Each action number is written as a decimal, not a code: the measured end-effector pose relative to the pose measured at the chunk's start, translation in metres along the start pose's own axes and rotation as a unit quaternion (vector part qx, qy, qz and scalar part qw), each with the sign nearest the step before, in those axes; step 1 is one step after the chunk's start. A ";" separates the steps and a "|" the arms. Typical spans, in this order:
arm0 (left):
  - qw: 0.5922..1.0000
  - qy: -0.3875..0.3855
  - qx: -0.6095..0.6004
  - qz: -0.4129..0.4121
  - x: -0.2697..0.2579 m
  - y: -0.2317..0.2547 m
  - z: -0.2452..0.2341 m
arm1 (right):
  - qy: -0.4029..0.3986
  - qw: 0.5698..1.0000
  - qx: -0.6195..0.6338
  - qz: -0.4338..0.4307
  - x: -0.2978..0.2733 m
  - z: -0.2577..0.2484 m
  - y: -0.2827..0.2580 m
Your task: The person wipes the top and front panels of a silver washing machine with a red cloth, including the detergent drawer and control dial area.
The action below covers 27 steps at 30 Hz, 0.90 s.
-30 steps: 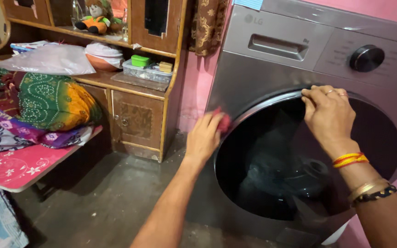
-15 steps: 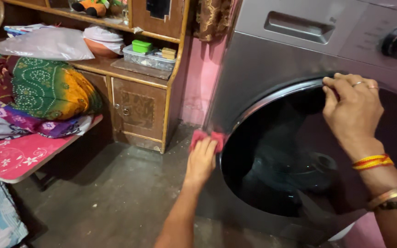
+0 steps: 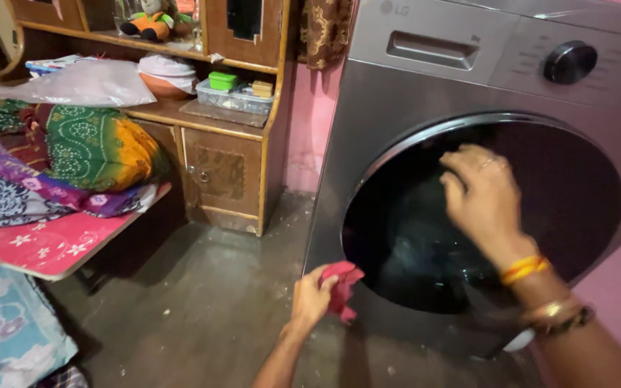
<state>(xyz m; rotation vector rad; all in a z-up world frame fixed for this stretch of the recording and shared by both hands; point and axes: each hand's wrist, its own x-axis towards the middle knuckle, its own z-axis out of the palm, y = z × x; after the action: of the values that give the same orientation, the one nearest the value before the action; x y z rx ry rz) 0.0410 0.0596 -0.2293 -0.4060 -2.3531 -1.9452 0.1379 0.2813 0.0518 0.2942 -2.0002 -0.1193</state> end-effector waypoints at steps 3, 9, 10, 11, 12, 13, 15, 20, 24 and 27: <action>0.996 -0.017 -0.056 0.061 0.001 0.022 0.003 | -0.125 0.968 0.157 0.153 -0.063 0.030 -0.042; 0.967 -0.078 -0.234 0.069 0.000 0.051 0.010 | -0.237 0.712 0.532 0.393 -0.146 0.101 -0.078; 0.981 -0.059 -0.185 0.030 -0.001 0.052 0.008 | -0.238 0.711 0.532 0.392 -0.147 0.103 -0.076; 0.990 -0.040 -0.134 -0.009 -0.002 0.052 0.005 | -0.245 0.712 0.509 0.417 -0.146 0.104 -0.075; 0.990 -0.039 -0.135 -0.011 -0.003 0.053 0.003 | -0.254 0.712 0.484 0.441 -0.144 0.103 -0.074; 0.972 -0.045 -0.230 -0.014 -0.003 0.054 0.000 | -0.256 0.711 0.484 0.441 -0.141 0.101 -0.073; 0.945 -0.050 -0.322 -0.018 -0.006 0.056 -0.003 | -0.274 0.714 0.470 0.441 -0.135 0.098 -0.072; 0.949 -0.024 -0.309 -0.053 -0.017 0.062 0.000 | -0.270 0.628 0.507 0.525 -0.131 0.087 -0.078; 0.970 -0.036 -0.241 0.001 -0.022 0.061 0.010 | -0.264 0.583 0.528 0.558 -0.133 0.088 -0.100; 0.968 -0.026 -0.250 0.024 -0.027 0.060 0.004 | -0.238 0.716 0.428 0.497 -0.116 0.090 -0.107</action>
<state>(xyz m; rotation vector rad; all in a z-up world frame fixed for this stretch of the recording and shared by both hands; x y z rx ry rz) 0.0823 0.0688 -0.1786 -0.5347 -1.8276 -2.5180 0.1207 0.2041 -0.1120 -0.3254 -2.3210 1.5975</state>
